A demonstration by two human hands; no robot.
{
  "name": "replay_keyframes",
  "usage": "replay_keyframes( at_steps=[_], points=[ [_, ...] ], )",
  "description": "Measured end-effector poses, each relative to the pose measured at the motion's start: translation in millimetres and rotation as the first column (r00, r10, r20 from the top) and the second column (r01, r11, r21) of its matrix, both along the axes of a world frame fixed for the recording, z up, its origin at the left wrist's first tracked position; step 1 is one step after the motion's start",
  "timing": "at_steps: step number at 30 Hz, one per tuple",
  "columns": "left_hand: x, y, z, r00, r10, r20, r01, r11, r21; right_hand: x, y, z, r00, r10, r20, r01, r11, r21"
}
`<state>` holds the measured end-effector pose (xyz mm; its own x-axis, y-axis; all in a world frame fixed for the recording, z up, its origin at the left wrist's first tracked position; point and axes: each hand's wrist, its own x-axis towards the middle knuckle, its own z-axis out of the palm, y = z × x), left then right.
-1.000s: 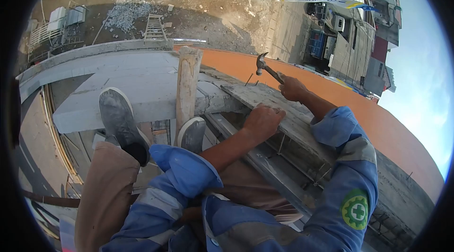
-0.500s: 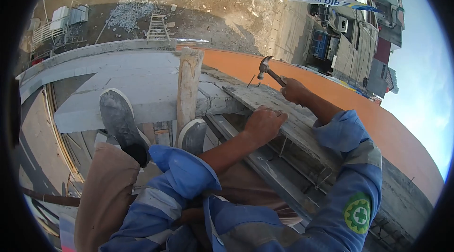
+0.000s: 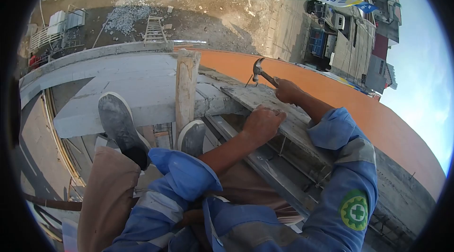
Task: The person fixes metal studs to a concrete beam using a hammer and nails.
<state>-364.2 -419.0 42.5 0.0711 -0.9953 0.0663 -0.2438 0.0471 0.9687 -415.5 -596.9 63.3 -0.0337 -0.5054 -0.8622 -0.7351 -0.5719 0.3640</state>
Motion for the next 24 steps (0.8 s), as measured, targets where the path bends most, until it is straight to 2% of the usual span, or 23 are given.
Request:
replay_keyframes(
  at_steps=[1,3,4,5,7,8,10,12,13,14,15,16,17,19,20,21,22,24],
  points=[
    [2,-2,3,1.0,0.001,-0.005,-0.001,1.0,-0.005,37,0,13,0.975,-0.179,-0.131,0.183,0.983,0.021],
    [10,1,6,0.999,-0.045,0.004,0.045,0.999,0.025,45,-5,26,0.986,-0.148,0.083,0.149,0.989,-0.016],
    [7,1,8,0.999,-0.051,-0.009,0.051,0.998,0.03,28,-22,20,0.966,0.013,0.259,0.017,0.994,-0.11],
    [5,3,7,0.999,-0.035,-0.009,0.035,0.999,0.026,8,-42,14,0.891,0.182,0.417,-0.093,0.97,-0.225],
    [7,2,4,1.0,-0.018,-0.001,0.018,1.0,0.022,15,-63,21,0.753,0.34,0.564,-0.088,0.9,-0.426],
    [7,2,5,0.999,-0.031,-0.009,0.031,0.999,0.022,17,-61,26,0.755,0.335,0.564,-0.085,0.902,-0.423],
    [7,1,4,0.999,-0.035,-0.017,0.035,0.999,0.024,27,-47,41,0.777,0.241,0.582,0.12,0.851,-0.512],
    [9,1,4,0.999,-0.035,-0.008,0.035,0.999,0.014,3,-16,35,0.817,0.169,0.551,0.144,0.866,-0.478],
    [11,1,3,1.0,-0.03,-0.004,0.03,0.999,0.019,-8,-2,30,0.909,0.002,0.416,0.173,0.907,-0.383],
    [12,1,4,0.998,-0.065,0.01,0.065,0.997,0.033,-77,-11,1,0.814,0.456,0.36,-0.322,0.87,-0.372],
    [12,0,7,0.995,-0.1,0.02,0.099,0.994,0.048,-73,-13,-2,0.888,0.437,0.144,-0.424,0.899,-0.112],
    [12,0,6,0.995,-0.099,0.032,0.097,0.994,0.048,-2,2,18,0.994,0.083,-0.072,-0.087,0.994,-0.063],
    [9,-3,4,0.997,-0.073,0.022,0.072,0.997,0.031,73,14,42,0.917,-0.271,-0.293,0.255,0.963,-0.089],
    [6,3,1,0.998,-0.065,-0.002,0.065,0.997,0.031,22,-16,31,0.994,-0.101,0.04,0.104,0.991,-0.089],
    [8,1,2,0.998,-0.059,0.013,0.059,0.998,0.034,-11,-41,20,0.974,0.061,0.217,-0.028,0.988,-0.153],
    [7,0,5,0.998,-0.056,0.03,0.055,0.998,0.035,9,-41,32,0.959,-0.007,0.284,0.072,0.974,-0.217],
    [6,-1,5,0.998,-0.059,0.031,0.058,0.998,0.028,4,-53,29,0.879,0.211,0.427,-0.076,0.947,-0.312],
    [8,1,3,0.999,-0.043,0.026,0.043,0.999,0.01,7,-62,25,0.831,0.242,0.501,-0.04,0.924,-0.38]
  ],
)
